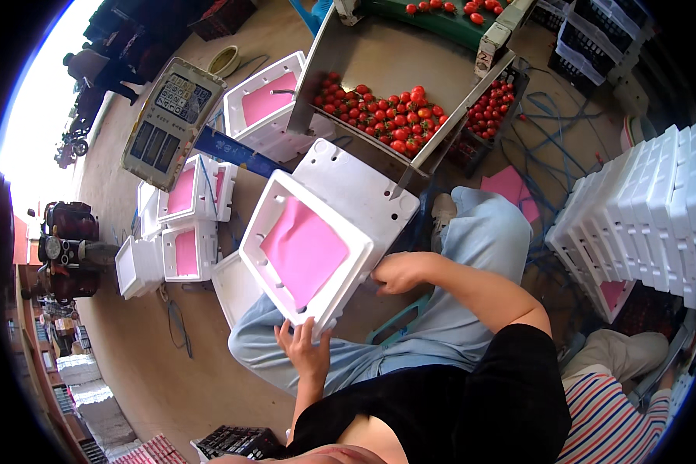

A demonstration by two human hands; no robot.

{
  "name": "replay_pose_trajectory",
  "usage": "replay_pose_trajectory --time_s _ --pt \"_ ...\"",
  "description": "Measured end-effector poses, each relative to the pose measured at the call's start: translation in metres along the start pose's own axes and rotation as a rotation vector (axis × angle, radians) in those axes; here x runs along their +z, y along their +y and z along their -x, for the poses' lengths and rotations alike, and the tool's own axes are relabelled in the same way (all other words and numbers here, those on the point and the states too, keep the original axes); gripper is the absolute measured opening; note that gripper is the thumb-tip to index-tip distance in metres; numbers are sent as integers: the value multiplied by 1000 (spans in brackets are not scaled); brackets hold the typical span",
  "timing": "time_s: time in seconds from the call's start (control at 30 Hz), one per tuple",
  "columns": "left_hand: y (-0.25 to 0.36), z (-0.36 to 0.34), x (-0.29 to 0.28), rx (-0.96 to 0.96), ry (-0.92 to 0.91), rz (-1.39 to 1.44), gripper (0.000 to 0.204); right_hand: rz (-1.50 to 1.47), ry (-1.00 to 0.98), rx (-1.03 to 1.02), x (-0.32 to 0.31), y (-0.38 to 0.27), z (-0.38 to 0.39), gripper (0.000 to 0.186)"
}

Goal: The person sorts cherry tomatoes from a conveyor belt by hand, placing them into foam boxes lined with pink paper and weighing the boxes on a digital scale.

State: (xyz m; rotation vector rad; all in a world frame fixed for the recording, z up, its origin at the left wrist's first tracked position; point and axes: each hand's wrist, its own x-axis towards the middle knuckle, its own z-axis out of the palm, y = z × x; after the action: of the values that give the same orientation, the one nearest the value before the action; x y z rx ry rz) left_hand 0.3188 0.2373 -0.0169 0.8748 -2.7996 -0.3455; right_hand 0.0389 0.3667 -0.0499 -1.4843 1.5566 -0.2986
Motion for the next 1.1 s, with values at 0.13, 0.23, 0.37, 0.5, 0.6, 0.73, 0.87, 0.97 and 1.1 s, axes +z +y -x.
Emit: replay_pose_trajectory --time_s 0.13,0.23,0.37,0.5,0.6,0.73,0.87,0.97,1.1 --pt "13 -32 60 94 66 -108 37 28 -249 220 -5 7 28 33" --pt "30 -55 81 167 -18 -103 32 26 338 76 20 26 32 38" --pt "43 -75 87 200 -353 -275 37 258 713 101 26 14 15 57" --pt "69 -121 59 194 -551 -211 47 496 679 298 50 39 -2 18" --pt "67 -178 36 205 -576 -70 49 598 680 296 48 42 -10 10" --pt "62 -269 51 419 -392 -26 56 601 721 361 31 46 -14 14" --pt "38 -295 118 429 -540 -311 76 561 722 420 25 51 -21 16" --pt "55 -308 138 323 -673 -289 84 538 723 423 27 54 -21 17" --pt "64 -318 141 291 -710 -304 78 500 743 413 29 60 -23 18"
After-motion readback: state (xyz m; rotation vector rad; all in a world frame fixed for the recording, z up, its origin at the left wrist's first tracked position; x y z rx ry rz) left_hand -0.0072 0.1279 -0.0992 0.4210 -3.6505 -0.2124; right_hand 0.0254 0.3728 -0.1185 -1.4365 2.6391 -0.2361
